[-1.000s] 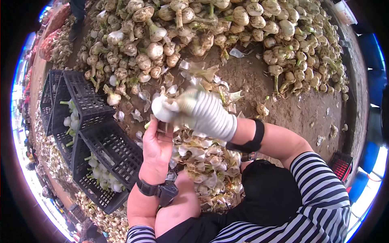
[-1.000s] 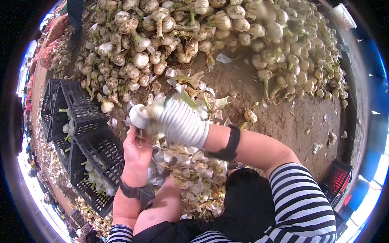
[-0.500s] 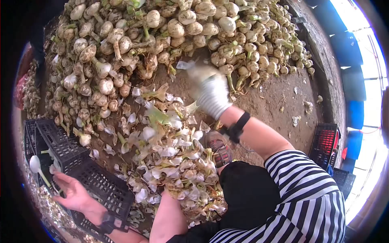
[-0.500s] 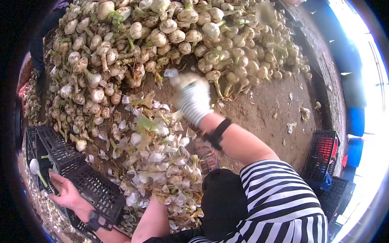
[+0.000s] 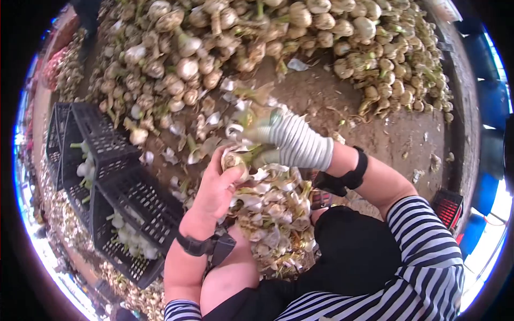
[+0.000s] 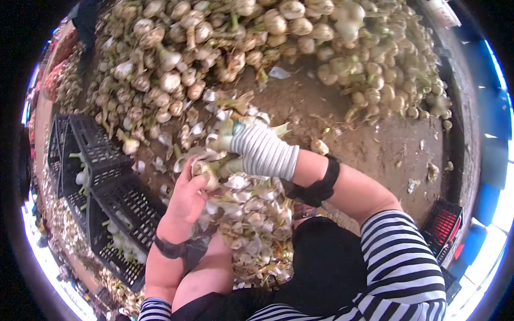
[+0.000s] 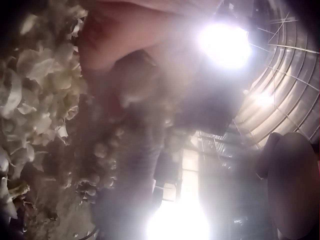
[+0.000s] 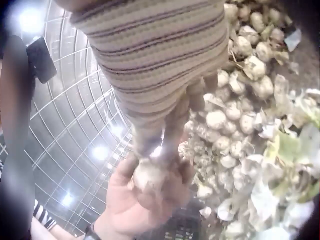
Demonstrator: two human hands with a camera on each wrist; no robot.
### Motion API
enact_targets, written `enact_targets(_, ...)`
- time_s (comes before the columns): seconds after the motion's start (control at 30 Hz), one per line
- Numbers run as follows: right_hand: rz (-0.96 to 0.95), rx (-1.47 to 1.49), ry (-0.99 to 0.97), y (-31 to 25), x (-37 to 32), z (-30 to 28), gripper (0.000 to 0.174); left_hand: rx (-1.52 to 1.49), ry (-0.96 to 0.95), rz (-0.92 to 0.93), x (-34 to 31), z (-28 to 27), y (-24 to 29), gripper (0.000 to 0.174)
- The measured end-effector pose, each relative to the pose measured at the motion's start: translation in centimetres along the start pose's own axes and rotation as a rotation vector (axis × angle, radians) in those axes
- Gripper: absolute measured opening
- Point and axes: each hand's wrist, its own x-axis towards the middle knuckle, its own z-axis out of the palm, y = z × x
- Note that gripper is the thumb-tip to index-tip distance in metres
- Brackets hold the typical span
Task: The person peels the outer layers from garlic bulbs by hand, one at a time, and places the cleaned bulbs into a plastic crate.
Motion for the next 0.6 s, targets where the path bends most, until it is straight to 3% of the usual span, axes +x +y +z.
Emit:
enact_targets(0.07,0.118,0.160,0.207,-0.3,2.0,-0.8,0.048,-0.080,-0.049,0.152,-0.4,-0.4,0.0,0.058)
enact_targets(0.1,0.196,0.067,0.252,-0.4,2.6,-1.3,0.046,-0.079,-0.045,0.157,-0.5,-0.2,0.0,0.058)
enact_targets(0.13,0.274,-0.029,0.296,-0.5,3.0,-1.6,0.043,0.122,0.045,0.289,-0.5,0.2,-0.1,0.059)
enact_targets(0.17,0.190,-0.069,0.314,-1.0,3.3,-0.8,0.051,0.322,0.135,0.417,-0.5,0.5,-0.3,0.059)
enact_targets(0.2,0.108,-0.109,0.331,-2.2,3.8,0.6,0.061,0.320,0.135,0.417,-0.4,1.1,-0.7,0.059)
enact_targets(0.23,0.238,0.172,0.191,-5.0,4.4,1.2,0.065,0.306,0.126,0.493,-0.2,1.7,-1.2,0.060)
enact_targets(0.27,-0.020,-0.057,0.253,-4.2,2.4,4.2,0.069,0.293,0.117,0.566,-0.1,2.0,-1.4,0.061)
enact_targets(0.33,0.059,-0.053,0.159,-4.0,2.8,3.5,0.072,0.331,0.154,0.581,-0.1,1.6,-1.7,0.060)
enact_targets(0.4,-0.005,-0.241,0.158,-3.0,3.0,3.4,0.075,0.323,0.134,0.517,-0.2,1.0,-1.8,0.061)
enact_targets(0.47,0.108,-0.337,0.158,-2.2,2.8,2.7,0.080,0.037,0.085,0.489,-0.4,1.3,-1.3,0.061)
enact_targets(0.53,0.054,-0.006,0.213,-2.2,2.8,0.4,0.078,-0.085,0.094,0.431,-0.7,1.3,-0.6,0.062)
enact_targets(0.6,-0.080,-0.152,0.068,-2.7,2.9,1.1,0.069,-0.049,0.043,0.372,-1.0,0.8,-0.4,0.069)
